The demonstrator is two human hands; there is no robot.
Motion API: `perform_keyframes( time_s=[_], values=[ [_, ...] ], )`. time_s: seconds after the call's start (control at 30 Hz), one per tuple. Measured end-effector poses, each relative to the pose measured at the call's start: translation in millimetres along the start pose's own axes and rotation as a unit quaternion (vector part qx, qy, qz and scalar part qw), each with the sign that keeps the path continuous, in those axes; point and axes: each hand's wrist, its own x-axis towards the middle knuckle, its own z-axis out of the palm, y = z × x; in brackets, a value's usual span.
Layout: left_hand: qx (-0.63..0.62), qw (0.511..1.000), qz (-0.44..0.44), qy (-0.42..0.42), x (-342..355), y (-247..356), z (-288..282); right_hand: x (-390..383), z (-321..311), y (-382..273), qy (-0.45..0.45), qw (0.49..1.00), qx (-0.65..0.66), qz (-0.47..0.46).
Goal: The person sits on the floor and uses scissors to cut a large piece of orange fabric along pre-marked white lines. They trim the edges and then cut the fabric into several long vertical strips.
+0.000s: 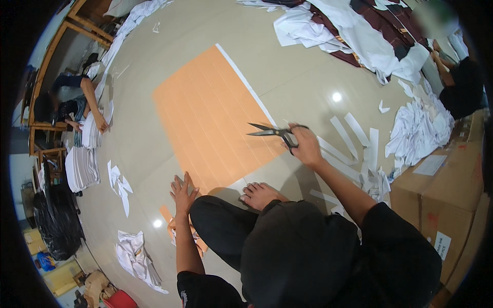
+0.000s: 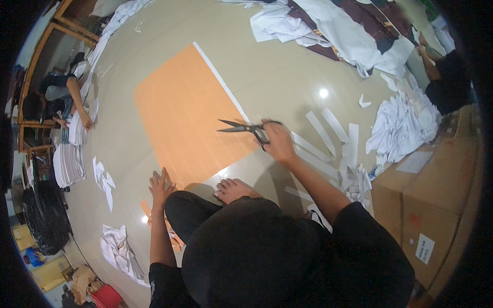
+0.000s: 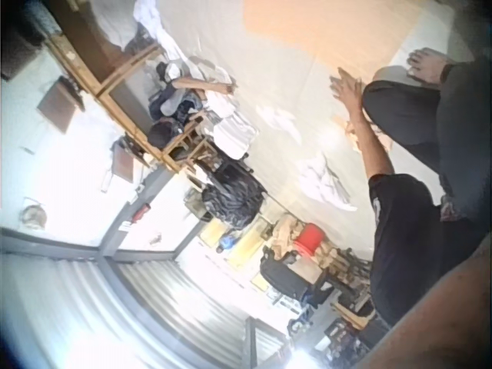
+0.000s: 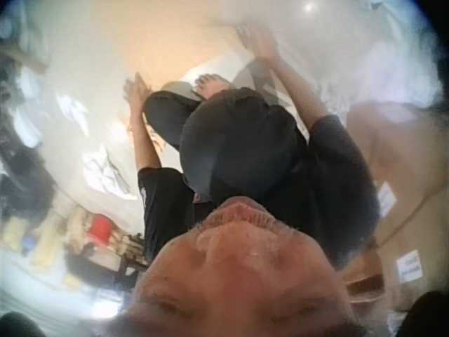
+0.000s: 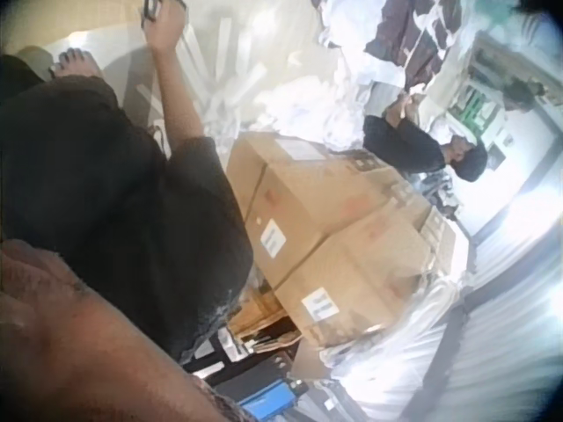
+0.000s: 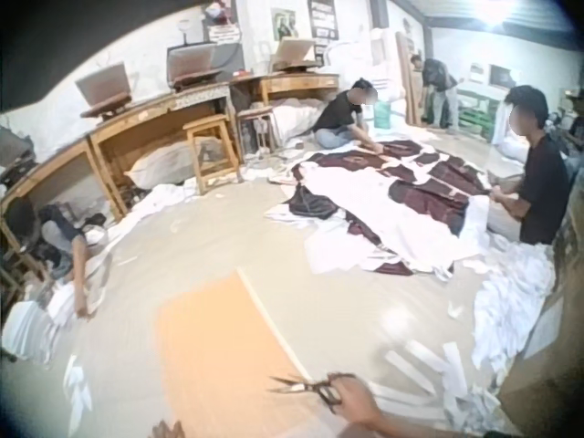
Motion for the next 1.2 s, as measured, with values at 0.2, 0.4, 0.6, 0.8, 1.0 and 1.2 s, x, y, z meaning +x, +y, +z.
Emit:
perform_keyframes(
  time_s=[0.2, 0.4, 0.6, 0.8, 1.0, 1.2],
  values=[
    [0.003, 0.998, 0.0, 0.062, 5.3, 17.7, -15.5, 18.2, 0.2, 25.6, -0.073, 0.996, -0.007, -0.05],
    [-0.339, 0.935, 0.035, 0.102, -15.2, 93.4, -43.1, -55.5, -44.5, 53.3, -0.089, 0.995, -0.002, -0.051],
    [-0.271, 0.959, 0.082, -0.008, -19.2, 153.9, -51.5, -155.4, -112.4, 67.4, -0.083, 0.992, -0.093, 0.036],
    [-0.101, 0.993, -0.036, -0.055, 31.2, 24.1, -20.7, -186.3, -139.5, 46.0, 0.032, 0.985, -0.1, 0.14],
    [-0.046, 0.99, -0.072, -0.113, 21.9, -9.2, 2.5, -160.3, -128.3, 12.7, -0.028, 0.974, 0.049, 0.221],
    [-0.045, 0.982, -0.107, -0.148, 5.7, -4.2, -6.7, -140.2, -104.0, -2.7, -0.144, 0.911, 0.175, 0.345]
  ],
)
